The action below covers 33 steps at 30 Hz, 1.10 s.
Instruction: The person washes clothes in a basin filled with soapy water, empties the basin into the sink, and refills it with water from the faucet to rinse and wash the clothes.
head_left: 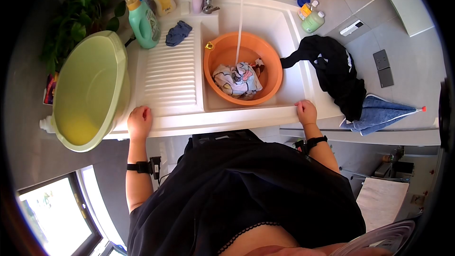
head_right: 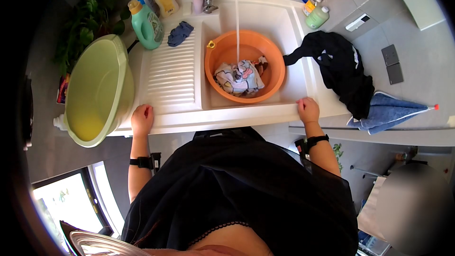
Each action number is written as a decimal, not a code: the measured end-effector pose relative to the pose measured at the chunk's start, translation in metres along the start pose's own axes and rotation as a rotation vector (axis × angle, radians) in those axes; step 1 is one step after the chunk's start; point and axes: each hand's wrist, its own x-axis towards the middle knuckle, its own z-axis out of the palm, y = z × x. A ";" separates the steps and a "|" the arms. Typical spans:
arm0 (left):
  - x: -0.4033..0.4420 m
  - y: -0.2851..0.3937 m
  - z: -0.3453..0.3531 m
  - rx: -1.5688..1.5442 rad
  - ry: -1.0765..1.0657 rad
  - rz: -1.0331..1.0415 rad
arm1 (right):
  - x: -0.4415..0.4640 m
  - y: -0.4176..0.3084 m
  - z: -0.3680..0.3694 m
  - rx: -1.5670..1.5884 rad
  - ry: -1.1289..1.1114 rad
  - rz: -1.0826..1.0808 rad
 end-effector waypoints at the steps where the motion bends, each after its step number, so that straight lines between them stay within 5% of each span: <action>1: 0.000 0.000 0.000 -0.001 -0.004 -0.005 | 0.000 0.000 0.000 -0.001 -0.001 0.001; 33: 0.001 0.003 -0.001 0.003 0.010 0.007 | 0.000 0.001 0.001 -0.003 -0.017 0.016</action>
